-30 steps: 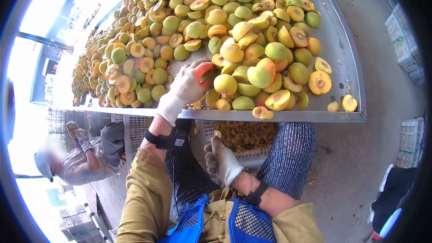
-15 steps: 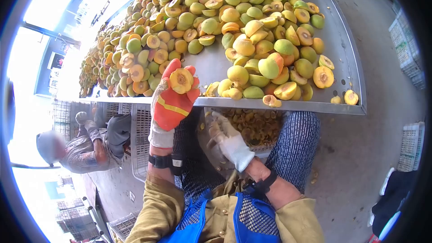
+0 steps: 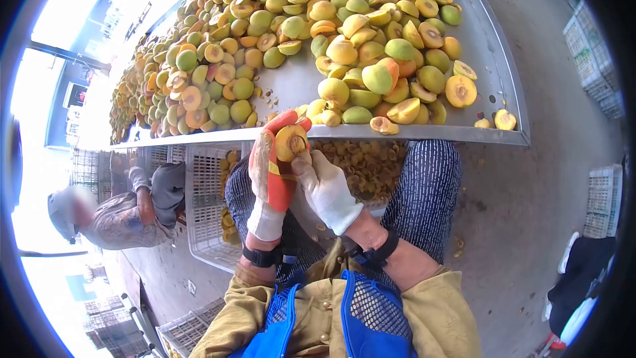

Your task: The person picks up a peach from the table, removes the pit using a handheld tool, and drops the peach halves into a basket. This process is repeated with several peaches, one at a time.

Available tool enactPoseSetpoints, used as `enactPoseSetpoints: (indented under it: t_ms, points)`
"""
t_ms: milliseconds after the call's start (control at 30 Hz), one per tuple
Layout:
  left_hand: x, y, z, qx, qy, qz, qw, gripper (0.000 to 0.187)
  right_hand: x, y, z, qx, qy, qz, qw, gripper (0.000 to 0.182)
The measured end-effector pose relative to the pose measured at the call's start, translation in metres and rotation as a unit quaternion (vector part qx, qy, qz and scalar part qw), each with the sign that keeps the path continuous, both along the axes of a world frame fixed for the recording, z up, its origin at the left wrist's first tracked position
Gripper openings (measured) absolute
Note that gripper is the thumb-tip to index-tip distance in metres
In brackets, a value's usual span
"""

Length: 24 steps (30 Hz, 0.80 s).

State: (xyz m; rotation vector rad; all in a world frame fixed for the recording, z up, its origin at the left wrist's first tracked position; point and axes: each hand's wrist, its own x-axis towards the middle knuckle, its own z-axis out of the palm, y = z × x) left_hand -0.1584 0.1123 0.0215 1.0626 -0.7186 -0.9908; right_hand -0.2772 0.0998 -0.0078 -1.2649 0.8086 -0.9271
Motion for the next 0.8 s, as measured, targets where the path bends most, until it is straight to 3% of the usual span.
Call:
enactPoseSetpoints:
  t_ms: [333,433,533,600,667,733,800]
  points:
    - [-0.019,0.002,0.003,0.010,-0.071,0.030,0.997,0.045,0.004,0.007,0.005,0.001,0.012,-0.008,1.000,0.024]
    - [-0.024,0.001,0.004,-0.003,-0.063,0.071,0.996,0.045,0.008,0.009,-0.010,-0.086,0.037,-0.007,0.996,0.025]
    - [-0.020,0.008,0.003,0.035,-0.136,0.058,0.988,0.046,0.005,0.010,-0.009,-0.053,0.022,0.034,0.998,0.026]
    - [-0.015,0.010,0.001,0.034,-0.125,0.035,0.991,0.046,0.004,0.013,-0.013,-0.103,0.035,0.036,0.993,0.021]
    - [-0.011,0.011,-0.002,0.038,-0.122,0.033,0.991,0.047,0.004,0.014,-0.013,-0.063,0.006,0.066,0.996,0.023]
    - [-0.012,0.009,-0.005,0.044,-0.122,0.048,0.990,0.048,-0.001,0.011,-0.008,0.066,-0.063,0.117,0.989,0.031]
    - [-0.009,0.010,-0.006,0.048,-0.129,0.035,0.990,0.050,-0.011,0.002,0.012,0.252,-0.098,0.172,0.947,0.035]
